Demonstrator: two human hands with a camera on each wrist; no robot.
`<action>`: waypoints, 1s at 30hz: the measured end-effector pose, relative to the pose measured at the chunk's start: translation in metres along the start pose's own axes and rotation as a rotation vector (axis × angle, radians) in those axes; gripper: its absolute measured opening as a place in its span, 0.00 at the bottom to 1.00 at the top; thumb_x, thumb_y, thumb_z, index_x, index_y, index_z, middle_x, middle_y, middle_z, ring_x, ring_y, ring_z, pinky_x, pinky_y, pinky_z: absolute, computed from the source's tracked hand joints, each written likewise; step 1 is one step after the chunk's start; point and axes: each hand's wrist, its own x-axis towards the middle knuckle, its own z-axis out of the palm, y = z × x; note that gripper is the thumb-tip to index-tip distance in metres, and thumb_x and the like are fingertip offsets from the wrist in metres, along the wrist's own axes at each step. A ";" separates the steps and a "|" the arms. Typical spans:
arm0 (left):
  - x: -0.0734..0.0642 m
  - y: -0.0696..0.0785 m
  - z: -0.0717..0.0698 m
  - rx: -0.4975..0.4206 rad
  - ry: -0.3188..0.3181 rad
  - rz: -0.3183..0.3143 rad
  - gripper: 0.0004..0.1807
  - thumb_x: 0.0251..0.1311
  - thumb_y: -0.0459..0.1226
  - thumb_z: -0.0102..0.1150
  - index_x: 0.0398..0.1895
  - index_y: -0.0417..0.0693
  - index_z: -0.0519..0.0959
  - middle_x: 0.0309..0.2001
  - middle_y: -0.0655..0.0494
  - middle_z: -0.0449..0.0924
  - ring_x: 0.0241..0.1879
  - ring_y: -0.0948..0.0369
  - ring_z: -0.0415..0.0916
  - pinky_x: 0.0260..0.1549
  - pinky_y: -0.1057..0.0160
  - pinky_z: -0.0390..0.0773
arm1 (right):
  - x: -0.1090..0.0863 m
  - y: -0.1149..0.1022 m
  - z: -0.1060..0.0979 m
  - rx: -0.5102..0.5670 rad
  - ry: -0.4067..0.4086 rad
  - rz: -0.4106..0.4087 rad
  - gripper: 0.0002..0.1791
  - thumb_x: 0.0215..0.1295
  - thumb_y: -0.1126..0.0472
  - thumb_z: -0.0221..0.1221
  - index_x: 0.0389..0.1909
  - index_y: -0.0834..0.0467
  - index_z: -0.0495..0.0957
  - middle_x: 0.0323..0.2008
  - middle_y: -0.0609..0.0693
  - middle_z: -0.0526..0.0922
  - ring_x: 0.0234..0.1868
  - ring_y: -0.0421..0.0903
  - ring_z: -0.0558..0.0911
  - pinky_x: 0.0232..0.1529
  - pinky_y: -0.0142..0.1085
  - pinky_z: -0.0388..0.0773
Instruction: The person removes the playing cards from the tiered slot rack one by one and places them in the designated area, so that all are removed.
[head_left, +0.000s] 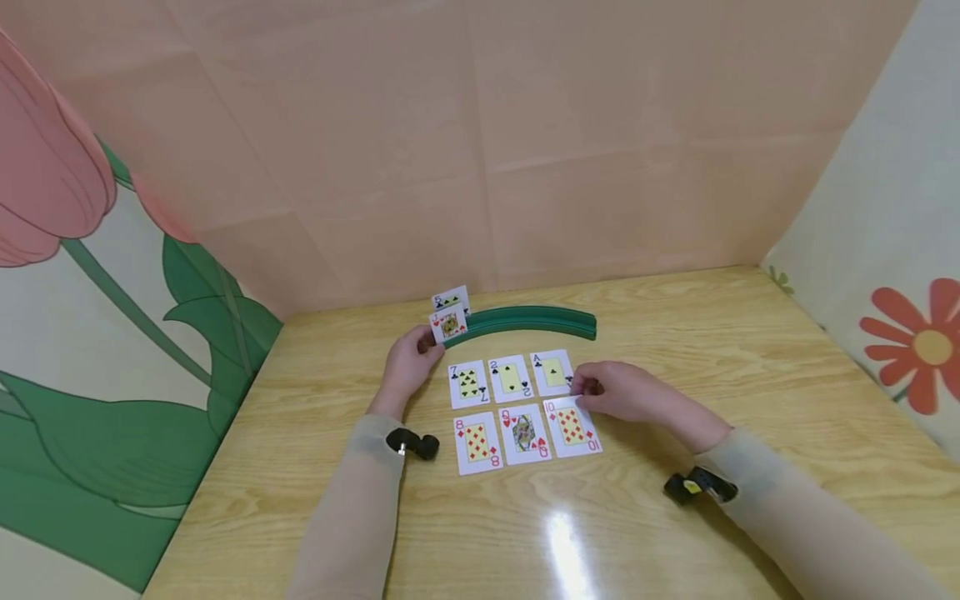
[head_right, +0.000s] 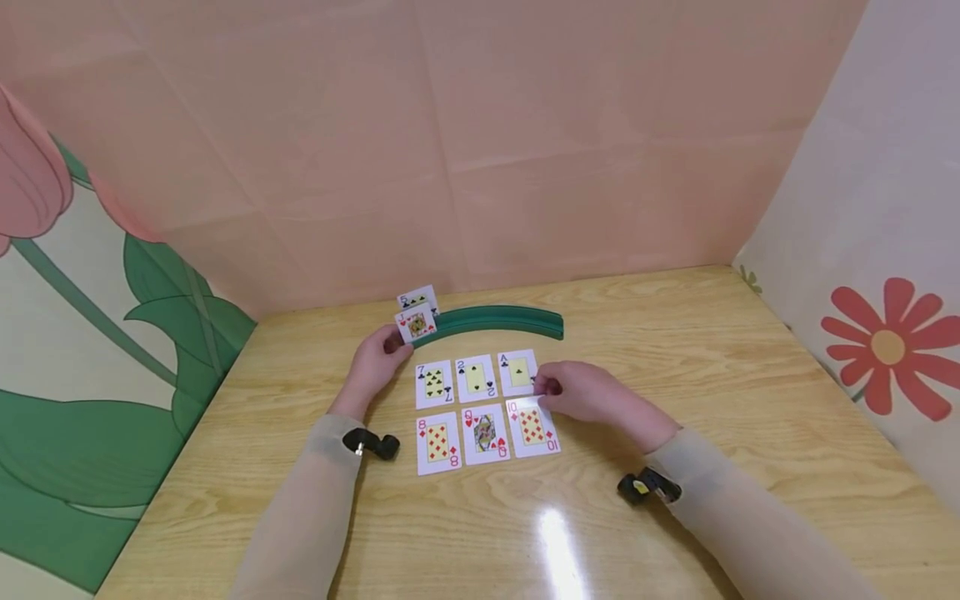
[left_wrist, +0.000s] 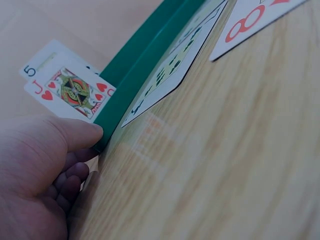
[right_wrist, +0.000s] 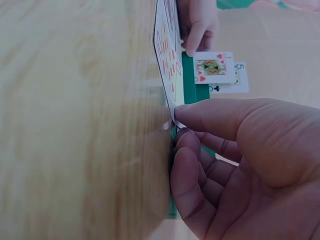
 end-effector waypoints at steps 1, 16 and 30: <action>0.000 0.000 0.000 0.000 0.001 -0.002 0.20 0.79 0.39 0.67 0.68 0.45 0.82 0.53 0.49 0.84 0.52 0.52 0.78 0.56 0.49 0.79 | 0.000 0.000 0.000 -0.002 0.000 0.001 0.03 0.78 0.63 0.68 0.42 0.51 0.84 0.34 0.44 0.81 0.38 0.45 0.76 0.43 0.43 0.72; 0.002 -0.002 0.000 0.011 0.003 0.015 0.20 0.79 0.39 0.67 0.68 0.45 0.82 0.52 0.49 0.85 0.52 0.51 0.79 0.56 0.48 0.79 | 0.002 0.003 0.002 0.011 0.006 0.007 0.05 0.76 0.64 0.68 0.41 0.50 0.84 0.35 0.44 0.81 0.38 0.45 0.76 0.43 0.43 0.73; 0.001 -0.001 -0.001 0.008 -0.002 0.009 0.19 0.78 0.39 0.67 0.67 0.45 0.83 0.50 0.49 0.84 0.50 0.52 0.78 0.53 0.50 0.79 | 0.007 -0.003 -0.013 0.132 0.118 0.013 0.02 0.79 0.60 0.68 0.45 0.54 0.85 0.38 0.48 0.83 0.34 0.47 0.78 0.33 0.38 0.76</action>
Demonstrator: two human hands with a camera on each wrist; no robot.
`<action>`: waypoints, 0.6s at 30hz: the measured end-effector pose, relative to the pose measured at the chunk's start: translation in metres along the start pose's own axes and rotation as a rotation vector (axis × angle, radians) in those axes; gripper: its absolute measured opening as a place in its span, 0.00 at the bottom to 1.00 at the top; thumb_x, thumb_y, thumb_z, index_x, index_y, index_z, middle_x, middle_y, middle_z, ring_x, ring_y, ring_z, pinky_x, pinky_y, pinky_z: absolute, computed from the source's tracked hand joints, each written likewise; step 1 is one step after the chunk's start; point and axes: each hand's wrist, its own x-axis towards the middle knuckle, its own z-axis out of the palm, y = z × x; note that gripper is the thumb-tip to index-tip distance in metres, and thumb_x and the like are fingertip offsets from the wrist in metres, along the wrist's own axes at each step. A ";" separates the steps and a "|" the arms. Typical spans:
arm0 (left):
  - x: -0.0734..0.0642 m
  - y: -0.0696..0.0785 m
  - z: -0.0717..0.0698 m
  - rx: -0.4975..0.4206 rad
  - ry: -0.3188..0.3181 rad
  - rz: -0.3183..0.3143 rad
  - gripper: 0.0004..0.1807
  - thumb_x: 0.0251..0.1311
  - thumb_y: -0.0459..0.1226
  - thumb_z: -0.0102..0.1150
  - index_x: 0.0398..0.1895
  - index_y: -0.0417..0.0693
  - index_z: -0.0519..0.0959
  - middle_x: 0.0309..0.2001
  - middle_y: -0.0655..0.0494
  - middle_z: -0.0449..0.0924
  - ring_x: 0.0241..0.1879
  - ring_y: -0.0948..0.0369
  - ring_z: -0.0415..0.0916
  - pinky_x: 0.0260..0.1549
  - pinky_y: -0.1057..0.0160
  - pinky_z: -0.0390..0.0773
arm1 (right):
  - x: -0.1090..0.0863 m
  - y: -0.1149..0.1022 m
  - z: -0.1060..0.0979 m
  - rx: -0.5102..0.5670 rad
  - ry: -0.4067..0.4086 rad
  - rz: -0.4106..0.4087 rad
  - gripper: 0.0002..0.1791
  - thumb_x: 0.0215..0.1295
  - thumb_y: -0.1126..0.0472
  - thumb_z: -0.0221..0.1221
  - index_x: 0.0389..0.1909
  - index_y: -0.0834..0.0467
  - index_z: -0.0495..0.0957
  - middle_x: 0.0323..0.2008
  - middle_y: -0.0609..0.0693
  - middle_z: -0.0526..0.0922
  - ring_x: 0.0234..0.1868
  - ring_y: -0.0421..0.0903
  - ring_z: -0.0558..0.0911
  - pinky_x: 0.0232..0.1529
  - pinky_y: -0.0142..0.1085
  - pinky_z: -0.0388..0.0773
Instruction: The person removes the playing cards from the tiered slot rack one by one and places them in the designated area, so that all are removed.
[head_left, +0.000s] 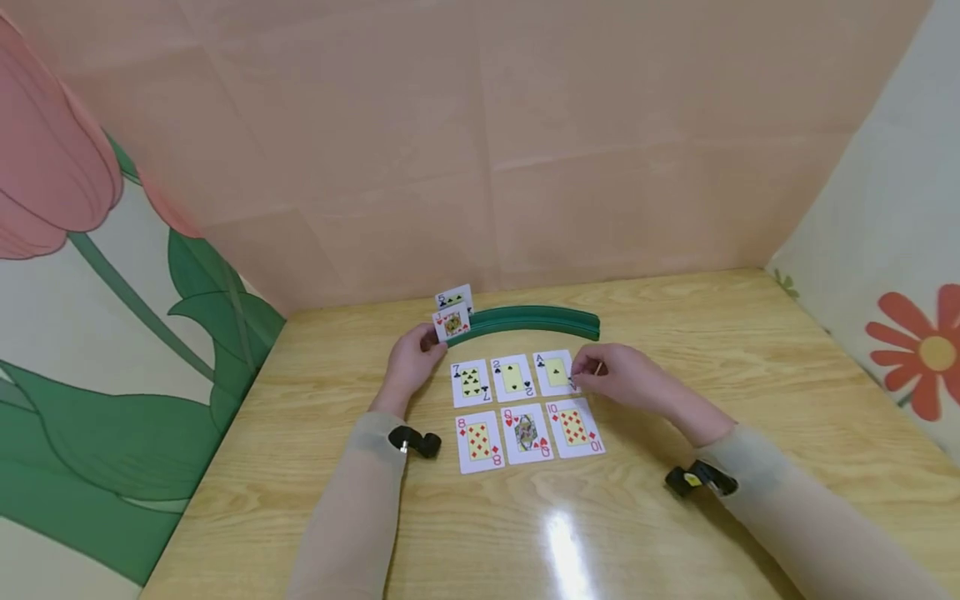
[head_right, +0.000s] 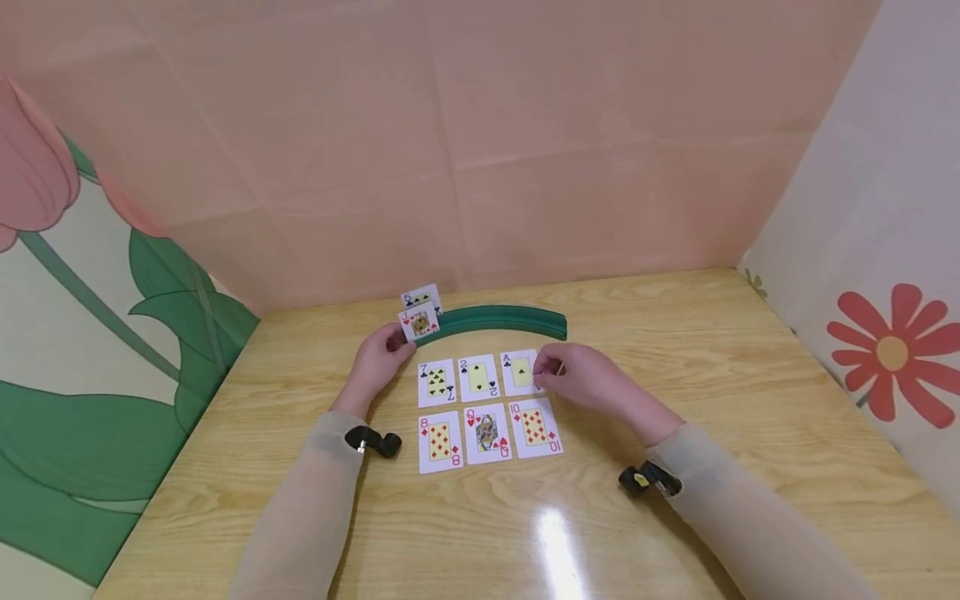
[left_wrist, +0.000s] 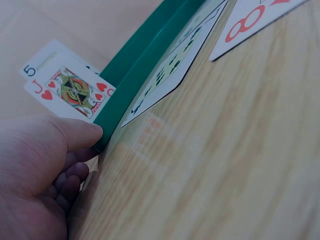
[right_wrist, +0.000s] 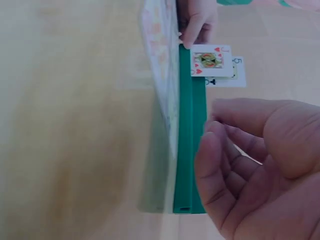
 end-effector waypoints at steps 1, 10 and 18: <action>0.000 0.000 0.000 -0.001 0.000 -0.001 0.19 0.78 0.39 0.67 0.67 0.45 0.83 0.51 0.49 0.84 0.50 0.52 0.79 0.54 0.50 0.79 | 0.002 -0.002 -0.002 0.016 0.018 -0.002 0.03 0.79 0.59 0.67 0.46 0.54 0.85 0.38 0.49 0.83 0.33 0.47 0.78 0.33 0.38 0.76; 0.000 0.001 -0.001 0.000 0.001 -0.005 0.20 0.78 0.39 0.67 0.68 0.45 0.82 0.52 0.49 0.85 0.50 0.52 0.79 0.54 0.50 0.79 | 0.030 -0.016 -0.014 0.106 0.095 -0.029 0.07 0.83 0.56 0.64 0.52 0.55 0.84 0.42 0.57 0.84 0.30 0.49 0.79 0.30 0.39 0.78; -0.001 0.001 -0.001 0.000 0.000 -0.011 0.20 0.78 0.39 0.68 0.69 0.46 0.82 0.52 0.50 0.84 0.50 0.52 0.78 0.53 0.50 0.79 | 0.057 -0.033 -0.021 0.139 0.115 -0.071 0.09 0.83 0.54 0.64 0.53 0.54 0.85 0.40 0.53 0.84 0.35 0.56 0.83 0.34 0.42 0.82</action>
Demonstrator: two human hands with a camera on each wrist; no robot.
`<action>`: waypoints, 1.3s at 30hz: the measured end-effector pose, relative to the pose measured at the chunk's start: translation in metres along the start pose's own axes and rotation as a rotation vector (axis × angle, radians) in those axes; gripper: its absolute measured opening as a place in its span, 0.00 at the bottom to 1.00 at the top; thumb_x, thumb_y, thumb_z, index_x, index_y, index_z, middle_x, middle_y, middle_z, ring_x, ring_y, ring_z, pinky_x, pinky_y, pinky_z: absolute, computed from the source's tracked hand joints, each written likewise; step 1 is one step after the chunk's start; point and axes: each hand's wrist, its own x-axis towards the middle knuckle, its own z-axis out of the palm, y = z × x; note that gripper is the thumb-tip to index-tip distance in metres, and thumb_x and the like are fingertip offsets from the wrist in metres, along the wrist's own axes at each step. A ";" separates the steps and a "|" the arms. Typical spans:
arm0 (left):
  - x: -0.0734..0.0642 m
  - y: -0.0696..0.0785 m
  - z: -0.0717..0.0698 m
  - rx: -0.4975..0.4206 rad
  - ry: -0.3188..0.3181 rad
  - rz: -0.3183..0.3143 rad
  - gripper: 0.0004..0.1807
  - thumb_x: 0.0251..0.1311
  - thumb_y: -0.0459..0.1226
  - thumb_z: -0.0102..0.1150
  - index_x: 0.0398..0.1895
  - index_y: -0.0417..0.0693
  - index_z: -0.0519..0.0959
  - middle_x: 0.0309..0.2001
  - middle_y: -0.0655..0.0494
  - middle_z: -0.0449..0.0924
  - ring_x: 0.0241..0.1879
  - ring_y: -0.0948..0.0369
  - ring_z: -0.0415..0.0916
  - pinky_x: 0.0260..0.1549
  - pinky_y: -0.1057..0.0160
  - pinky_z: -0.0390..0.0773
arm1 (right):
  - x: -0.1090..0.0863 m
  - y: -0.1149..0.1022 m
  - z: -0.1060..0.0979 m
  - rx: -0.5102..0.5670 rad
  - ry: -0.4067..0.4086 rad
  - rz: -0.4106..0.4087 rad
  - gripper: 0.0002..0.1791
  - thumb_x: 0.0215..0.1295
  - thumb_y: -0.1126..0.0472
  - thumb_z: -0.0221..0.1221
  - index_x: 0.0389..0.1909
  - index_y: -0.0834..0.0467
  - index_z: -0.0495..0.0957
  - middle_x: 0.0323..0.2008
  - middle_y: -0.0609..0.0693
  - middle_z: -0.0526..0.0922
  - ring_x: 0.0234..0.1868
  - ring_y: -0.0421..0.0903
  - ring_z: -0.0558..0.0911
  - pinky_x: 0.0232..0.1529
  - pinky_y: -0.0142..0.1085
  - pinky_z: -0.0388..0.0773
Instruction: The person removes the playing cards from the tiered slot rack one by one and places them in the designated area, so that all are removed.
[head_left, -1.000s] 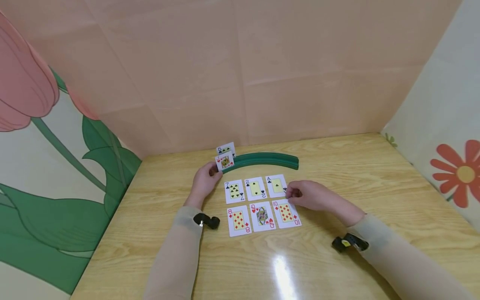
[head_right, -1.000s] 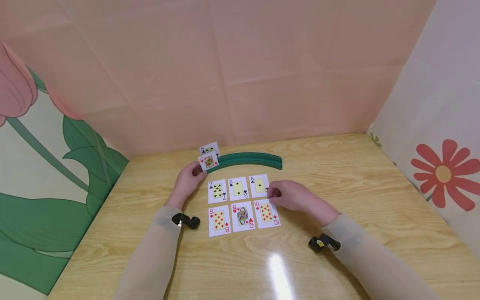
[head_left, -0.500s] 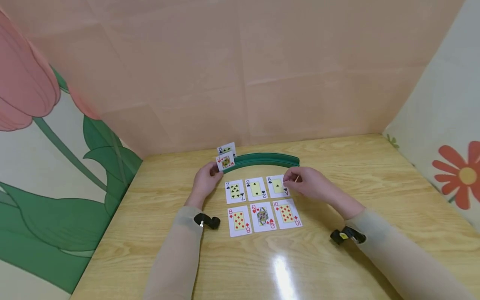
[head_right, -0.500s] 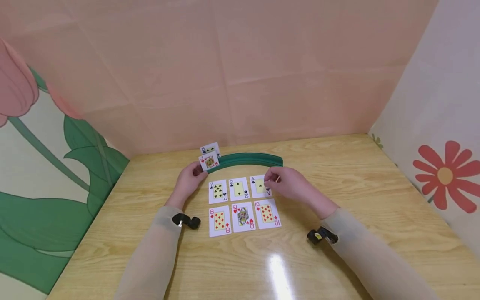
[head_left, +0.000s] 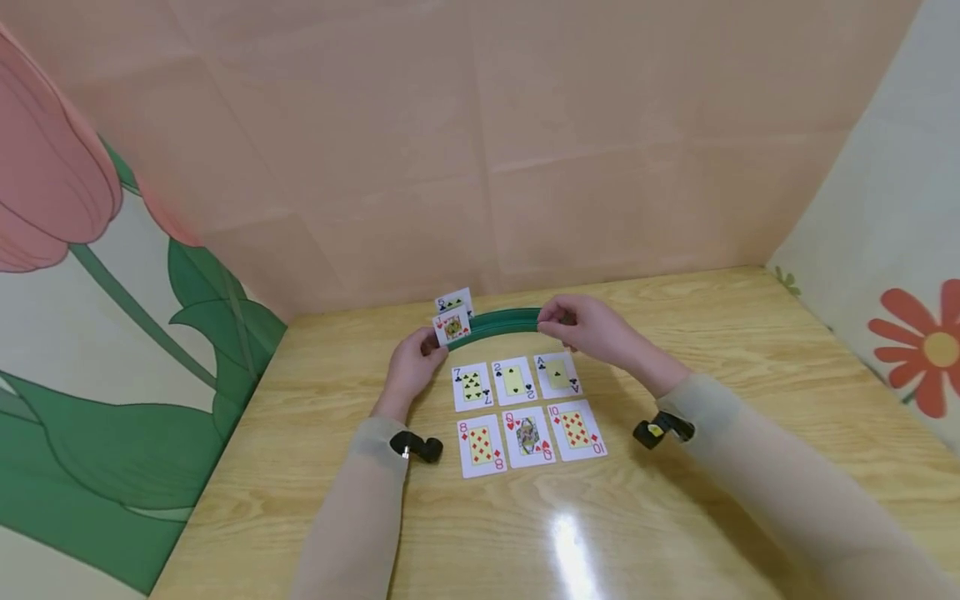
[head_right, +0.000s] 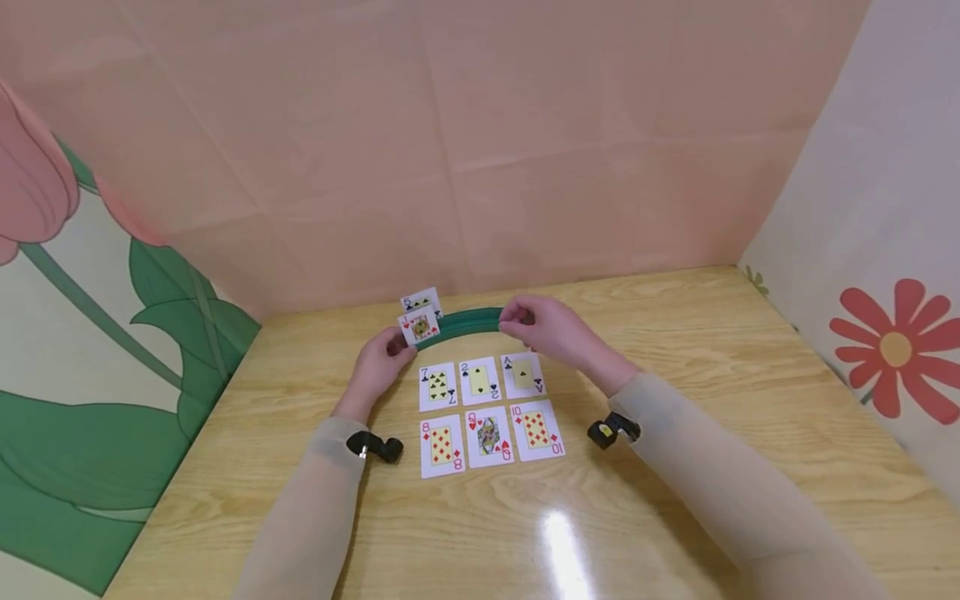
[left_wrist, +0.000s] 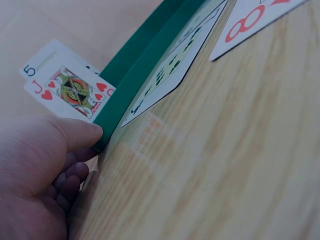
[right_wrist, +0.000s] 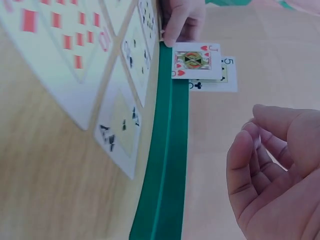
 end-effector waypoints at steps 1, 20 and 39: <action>0.000 0.000 0.000 0.000 -0.002 -0.002 0.20 0.78 0.39 0.68 0.69 0.46 0.82 0.52 0.50 0.84 0.50 0.52 0.78 0.53 0.50 0.79 | 0.003 -0.002 0.000 0.006 0.000 0.001 0.09 0.83 0.54 0.64 0.53 0.55 0.85 0.40 0.54 0.84 0.36 0.57 0.83 0.35 0.43 0.82; -0.002 -0.001 0.000 0.006 0.005 -0.002 0.19 0.78 0.38 0.68 0.67 0.46 0.83 0.53 0.50 0.84 0.51 0.52 0.79 0.55 0.49 0.79 | 0.063 -0.032 0.015 0.073 0.037 -0.053 0.13 0.83 0.56 0.64 0.58 0.60 0.84 0.46 0.56 0.84 0.37 0.58 0.83 0.33 0.38 0.81; -0.005 -0.005 -0.009 -0.008 0.015 -0.004 0.20 0.78 0.37 0.68 0.68 0.44 0.83 0.55 0.48 0.85 0.54 0.51 0.79 0.58 0.47 0.79 | 0.100 -0.046 0.052 0.183 -0.001 -0.063 0.20 0.84 0.62 0.61 0.71 0.64 0.79 0.61 0.59 0.83 0.44 0.65 0.87 0.47 0.56 0.87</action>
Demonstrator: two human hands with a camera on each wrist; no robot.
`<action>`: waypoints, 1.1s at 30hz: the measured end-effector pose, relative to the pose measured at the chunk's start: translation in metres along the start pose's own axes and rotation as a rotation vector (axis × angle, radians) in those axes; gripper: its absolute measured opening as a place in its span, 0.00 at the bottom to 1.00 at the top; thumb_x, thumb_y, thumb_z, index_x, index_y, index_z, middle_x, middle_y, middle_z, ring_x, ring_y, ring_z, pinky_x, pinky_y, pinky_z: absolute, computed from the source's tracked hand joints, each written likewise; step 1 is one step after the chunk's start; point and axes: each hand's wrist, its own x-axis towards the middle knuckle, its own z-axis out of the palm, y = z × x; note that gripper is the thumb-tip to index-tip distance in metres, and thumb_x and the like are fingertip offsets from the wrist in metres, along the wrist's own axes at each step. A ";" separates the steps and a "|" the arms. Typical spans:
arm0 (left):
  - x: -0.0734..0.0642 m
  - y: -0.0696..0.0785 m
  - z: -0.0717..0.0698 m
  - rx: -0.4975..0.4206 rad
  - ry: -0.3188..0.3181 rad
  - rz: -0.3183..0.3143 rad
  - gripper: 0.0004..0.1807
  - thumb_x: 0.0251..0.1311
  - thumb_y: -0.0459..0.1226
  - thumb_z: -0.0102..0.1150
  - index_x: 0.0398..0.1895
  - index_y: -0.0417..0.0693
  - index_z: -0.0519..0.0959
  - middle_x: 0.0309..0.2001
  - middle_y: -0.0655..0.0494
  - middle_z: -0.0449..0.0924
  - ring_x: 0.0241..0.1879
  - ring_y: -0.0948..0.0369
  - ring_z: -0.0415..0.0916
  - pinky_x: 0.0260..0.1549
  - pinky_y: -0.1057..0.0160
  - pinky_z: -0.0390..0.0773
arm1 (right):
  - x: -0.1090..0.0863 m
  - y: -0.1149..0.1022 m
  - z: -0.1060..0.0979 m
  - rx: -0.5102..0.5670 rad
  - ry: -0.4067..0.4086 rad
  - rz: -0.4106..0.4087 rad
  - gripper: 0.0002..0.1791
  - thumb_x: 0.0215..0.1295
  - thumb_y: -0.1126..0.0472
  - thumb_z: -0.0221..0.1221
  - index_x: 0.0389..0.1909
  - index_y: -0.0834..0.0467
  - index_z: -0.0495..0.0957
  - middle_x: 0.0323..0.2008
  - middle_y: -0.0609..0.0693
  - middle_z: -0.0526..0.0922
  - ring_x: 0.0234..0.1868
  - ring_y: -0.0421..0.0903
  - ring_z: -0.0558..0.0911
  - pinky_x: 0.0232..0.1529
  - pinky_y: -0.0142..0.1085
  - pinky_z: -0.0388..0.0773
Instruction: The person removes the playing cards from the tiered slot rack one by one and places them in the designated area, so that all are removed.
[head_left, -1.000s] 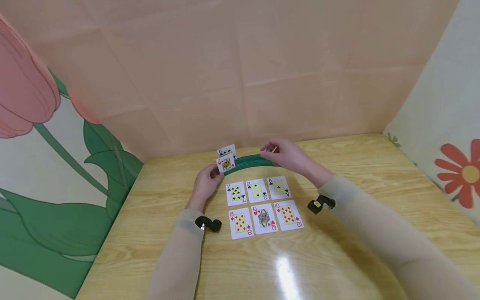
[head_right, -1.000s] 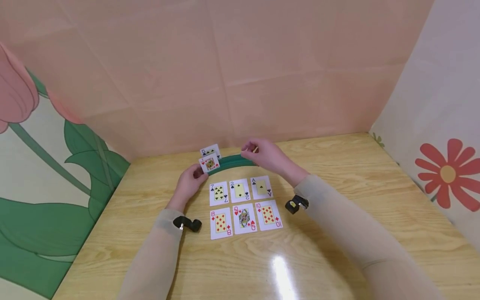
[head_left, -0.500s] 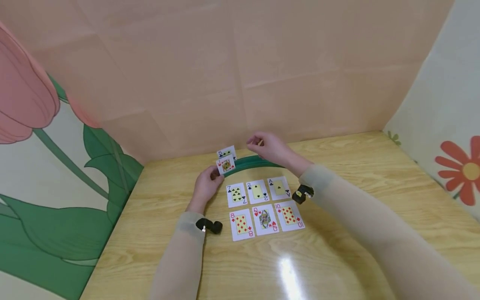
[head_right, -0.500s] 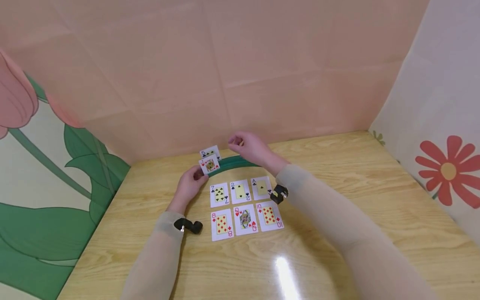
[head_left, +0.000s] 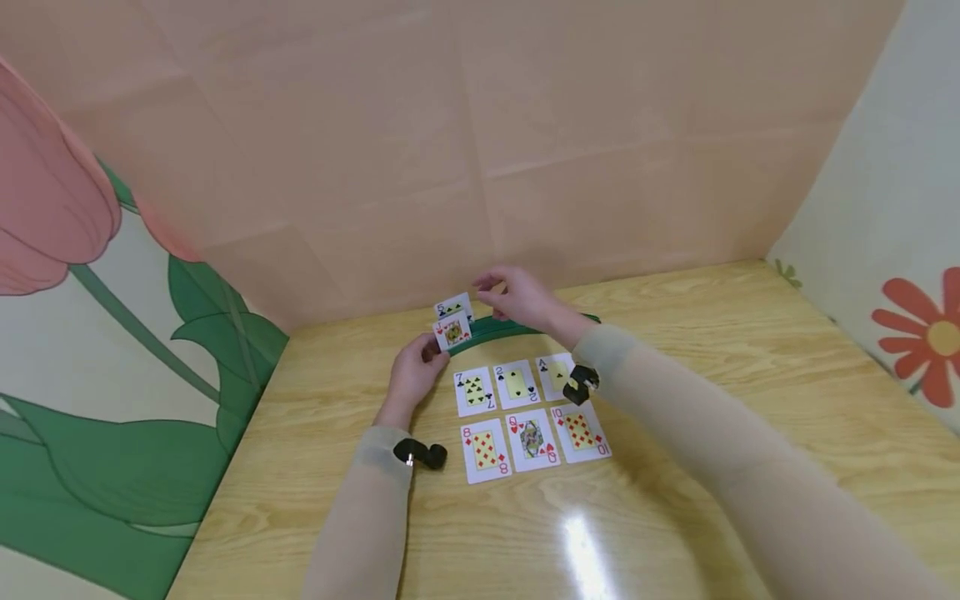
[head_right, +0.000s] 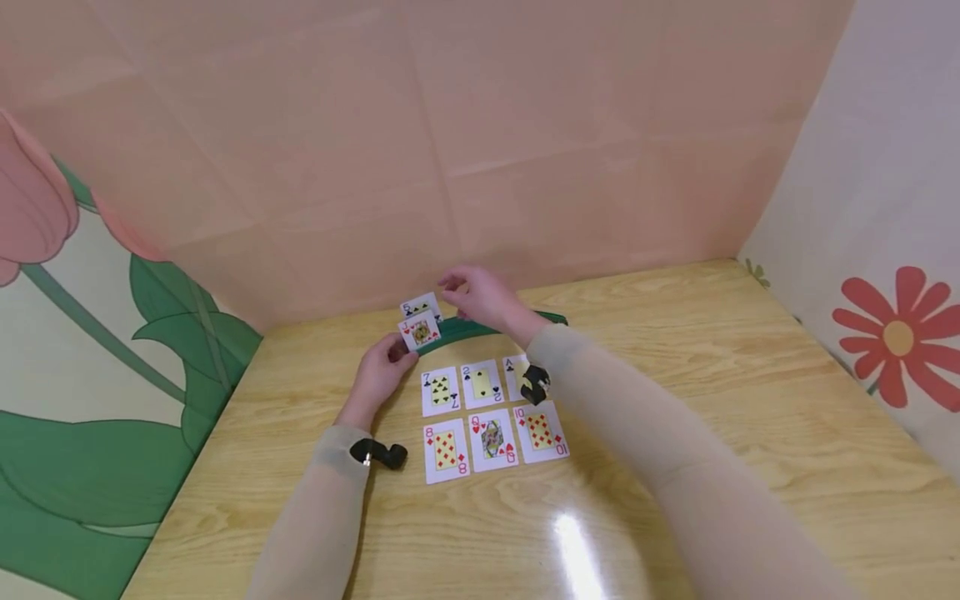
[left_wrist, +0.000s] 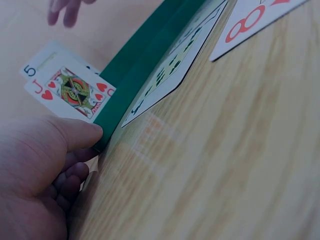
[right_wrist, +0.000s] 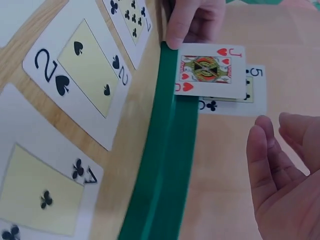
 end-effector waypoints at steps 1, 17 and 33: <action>0.000 -0.001 0.000 0.001 -0.003 -0.001 0.20 0.78 0.38 0.68 0.69 0.45 0.83 0.55 0.48 0.85 0.54 0.51 0.79 0.58 0.47 0.79 | 0.000 0.001 0.001 0.003 0.003 0.002 0.21 0.85 0.62 0.61 0.71 0.64 0.78 0.61 0.58 0.83 0.44 0.65 0.87 0.47 0.55 0.88; 0.001 0.000 0.003 -0.006 -0.010 0.002 0.19 0.78 0.38 0.67 0.68 0.47 0.83 0.55 0.50 0.85 0.53 0.52 0.79 0.57 0.49 0.79 | 0.008 0.011 0.012 0.052 0.013 0.007 0.21 0.85 0.62 0.61 0.73 0.62 0.78 0.60 0.58 0.83 0.45 0.65 0.88 0.47 0.52 0.88; 0.002 0.001 0.006 -0.009 -0.006 0.007 0.18 0.78 0.37 0.67 0.68 0.46 0.83 0.54 0.50 0.85 0.52 0.52 0.78 0.56 0.49 0.78 | 0.008 0.014 0.020 0.032 0.050 0.013 0.10 0.82 0.62 0.64 0.57 0.59 0.85 0.50 0.56 0.85 0.43 0.65 0.88 0.49 0.62 0.86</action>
